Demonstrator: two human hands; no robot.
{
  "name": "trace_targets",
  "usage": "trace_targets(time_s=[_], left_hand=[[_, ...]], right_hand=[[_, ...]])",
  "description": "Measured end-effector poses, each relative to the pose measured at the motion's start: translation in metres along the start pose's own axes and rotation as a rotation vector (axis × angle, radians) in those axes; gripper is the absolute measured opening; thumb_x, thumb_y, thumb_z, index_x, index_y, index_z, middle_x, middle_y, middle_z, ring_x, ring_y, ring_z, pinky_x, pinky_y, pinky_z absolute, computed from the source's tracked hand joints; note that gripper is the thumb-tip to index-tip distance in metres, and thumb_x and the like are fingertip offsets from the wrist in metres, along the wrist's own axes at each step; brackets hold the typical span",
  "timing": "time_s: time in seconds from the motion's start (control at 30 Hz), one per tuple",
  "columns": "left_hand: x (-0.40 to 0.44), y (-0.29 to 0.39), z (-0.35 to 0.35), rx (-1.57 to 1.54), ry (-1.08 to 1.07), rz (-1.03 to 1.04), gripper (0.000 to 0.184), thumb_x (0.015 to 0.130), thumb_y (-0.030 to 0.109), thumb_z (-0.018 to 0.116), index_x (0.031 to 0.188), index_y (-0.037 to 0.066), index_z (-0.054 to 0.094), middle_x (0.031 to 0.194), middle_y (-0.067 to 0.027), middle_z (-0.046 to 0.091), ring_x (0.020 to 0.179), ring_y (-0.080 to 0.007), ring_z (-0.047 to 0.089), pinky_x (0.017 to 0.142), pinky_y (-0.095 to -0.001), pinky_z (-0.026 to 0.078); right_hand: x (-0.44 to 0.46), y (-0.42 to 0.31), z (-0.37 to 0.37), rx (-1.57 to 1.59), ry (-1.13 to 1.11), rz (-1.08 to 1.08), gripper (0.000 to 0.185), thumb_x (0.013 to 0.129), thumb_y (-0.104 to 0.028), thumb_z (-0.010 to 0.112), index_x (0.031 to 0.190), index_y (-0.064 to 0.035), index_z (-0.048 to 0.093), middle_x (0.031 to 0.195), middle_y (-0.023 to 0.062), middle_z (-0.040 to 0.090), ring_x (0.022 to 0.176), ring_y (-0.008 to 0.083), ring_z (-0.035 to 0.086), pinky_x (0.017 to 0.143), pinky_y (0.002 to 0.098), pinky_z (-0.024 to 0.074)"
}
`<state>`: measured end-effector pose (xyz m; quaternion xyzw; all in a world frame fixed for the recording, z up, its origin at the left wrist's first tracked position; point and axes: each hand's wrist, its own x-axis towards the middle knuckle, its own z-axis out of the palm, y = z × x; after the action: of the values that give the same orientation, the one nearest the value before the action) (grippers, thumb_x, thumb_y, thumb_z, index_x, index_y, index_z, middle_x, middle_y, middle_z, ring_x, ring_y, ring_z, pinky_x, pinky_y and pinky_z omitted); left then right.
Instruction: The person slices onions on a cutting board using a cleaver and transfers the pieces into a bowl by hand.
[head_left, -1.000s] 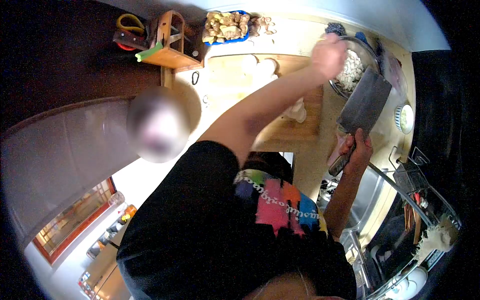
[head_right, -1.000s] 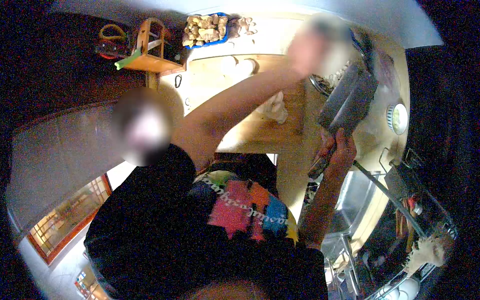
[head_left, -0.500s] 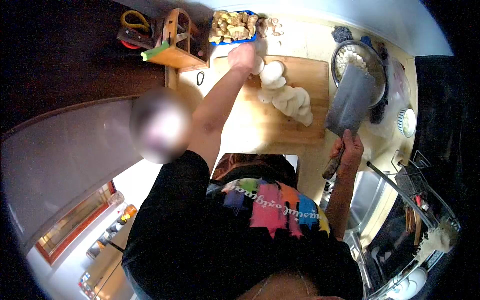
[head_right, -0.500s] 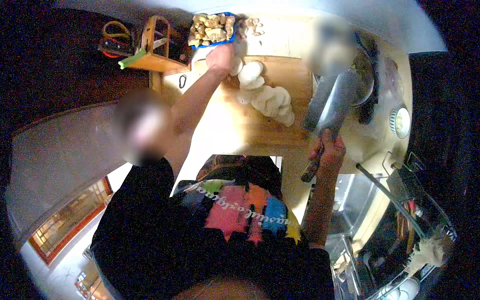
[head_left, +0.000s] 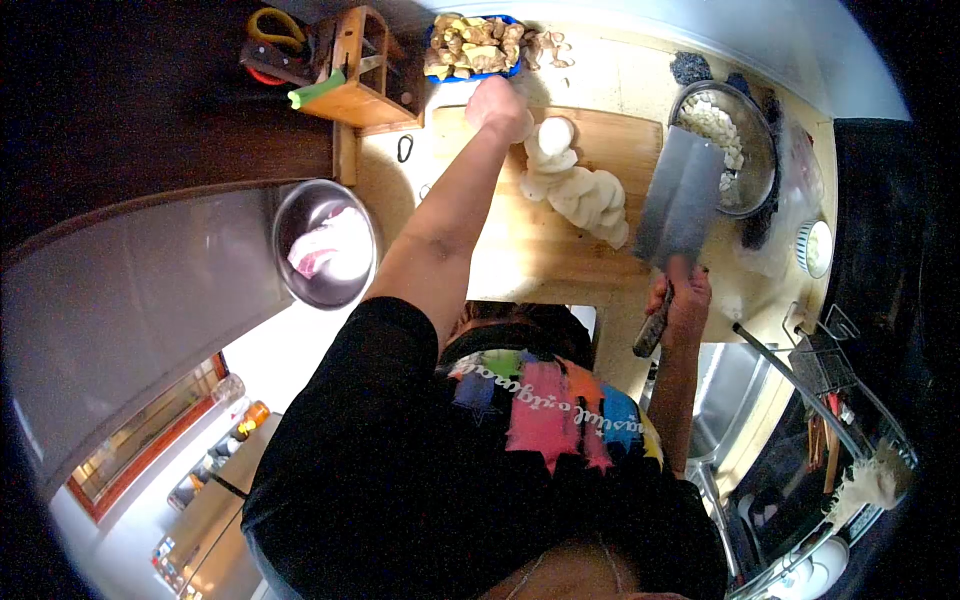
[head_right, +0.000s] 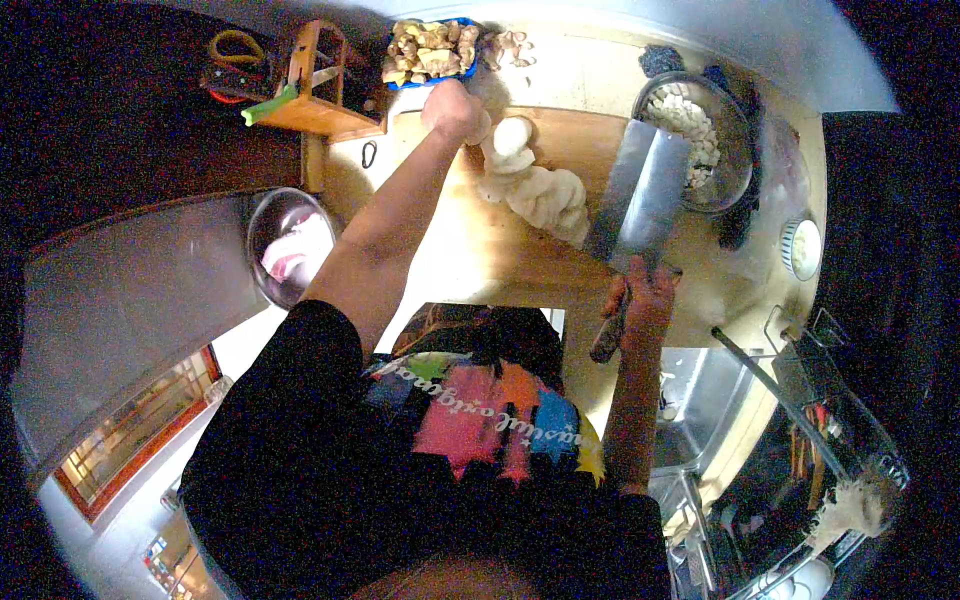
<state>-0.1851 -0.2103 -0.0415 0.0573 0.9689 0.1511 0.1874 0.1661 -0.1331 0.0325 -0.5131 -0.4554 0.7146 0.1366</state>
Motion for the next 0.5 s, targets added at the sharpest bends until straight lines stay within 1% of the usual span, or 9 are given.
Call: trace_targets(time_s=[0.17,0.23,0.27,0.33,0.37,0.43,0.47,0.5], left_hand=[[0.004,-0.003,0.002,-0.028,-0.007,-0.013,0.024,0.077,0.020,0.067,0.096,0.005,0.072,0.106,-0.0162,0.069,0.100,-0.0292,0.067,0.084,-0.0380,0.053],[0.008,-0.001,-0.004,-0.084,-0.070,-0.034,0.029,0.075,0.022,0.068,0.096,0.002,0.071,0.106,-0.0174,0.069,0.101,-0.0295,0.067,0.084,-0.0386,0.053],[0.007,-0.001,-0.007,-0.088,-0.068,-0.035,0.029,0.075,0.022,0.068,0.096,0.002,0.071,0.106,-0.0174,0.069,0.101,-0.0295,0.067,0.084,-0.0386,0.053],[0.004,-0.001,-0.012,-0.184,-0.105,-0.068,0.036,0.072,0.023,0.071,0.096,-0.004,0.069,0.105,-0.0214,0.068,0.102,-0.0299,0.066,0.085,-0.0382,0.053],[0.005,-0.005,-0.005,-0.186,-0.103,-0.070,0.036,0.072,0.023,0.071,0.096,-0.004,0.069,0.105,-0.0214,0.068,0.102,-0.0299,0.066,0.085,-0.0382,0.053],[0.012,-0.015,0.014,-0.411,0.052,-0.140,0.035,0.069,0.020,0.075,0.092,-0.006,0.068,0.097,-0.0215,0.069,0.086,-0.0311,0.070,0.073,-0.0397,0.056],[0.011,-0.020,0.014,-0.411,0.053,-0.140,0.035,0.069,0.020,0.075,0.092,-0.006,0.068,0.097,-0.0215,0.069,0.086,-0.0311,0.070,0.073,-0.0397,0.056],[0.006,-0.027,0.010,-0.693,-0.058,-0.205,0.033,0.069,0.018,0.075,0.090,-0.006,0.068,0.091,-0.0200,0.069,0.075,-0.0300,0.069,0.064,-0.0394,0.055]], right_hand=[[-0.003,0.003,0.003,0.045,-0.054,0.013,0.021,0.095,-0.026,0.060,0.084,-0.0118,0.049,0.058,0.0016,0.050,0.040,0.0130,0.048,0.036,0.0290,0.0396],[-0.007,0.001,0.005,-0.015,-0.045,0.004,0.020,0.095,-0.026,0.060,0.085,-0.0119,0.050,0.058,0.0014,0.050,0.041,0.0124,0.048,0.036,0.0284,0.0397],[-0.006,0.002,0.005,-0.017,-0.046,0.002,0.020,0.095,-0.026,0.060,0.085,-0.0119,0.050,0.058,0.0014,0.050,0.041,0.0124,0.048,0.036,0.0284,0.0397],[-0.006,0.005,0.004,-0.026,-0.071,0.001,0.017,0.095,-0.025,0.060,0.088,-0.0118,0.052,0.059,0.0014,0.050,0.040,0.0118,0.047,0.036,0.0275,0.0398],[-0.006,0.005,0.004,-0.028,-0.074,0.000,0.017,0.095,-0.025,0.060,0.088,-0.0118,0.052,0.059,0.0014,0.050,0.040,0.0118,0.047,0.036,0.0275,0.0398],[-0.007,0.005,0.004,-0.080,-0.094,-0.005,0.015,0.095,-0.025,0.060,0.093,-0.0119,0.053,0.060,0.0015,0.050,0.040,0.0117,0.047,0.036,0.0270,0.0400],[-0.007,0.006,0.004,-0.079,-0.095,-0.005,0.015,0.095,-0.025,0.060,0.093,-0.0119,0.053,0.060,0.0015,0.050,0.040,0.0117,0.047,0.036,0.0270,0.0400],[-0.008,0.008,0.004,-0.061,-0.094,0.003,0.014,0.095,-0.025,0.060,0.094,-0.0119,0.054,0.060,0.0015,0.050,0.040,0.0116,0.046,0.036,0.0267,0.0400]])
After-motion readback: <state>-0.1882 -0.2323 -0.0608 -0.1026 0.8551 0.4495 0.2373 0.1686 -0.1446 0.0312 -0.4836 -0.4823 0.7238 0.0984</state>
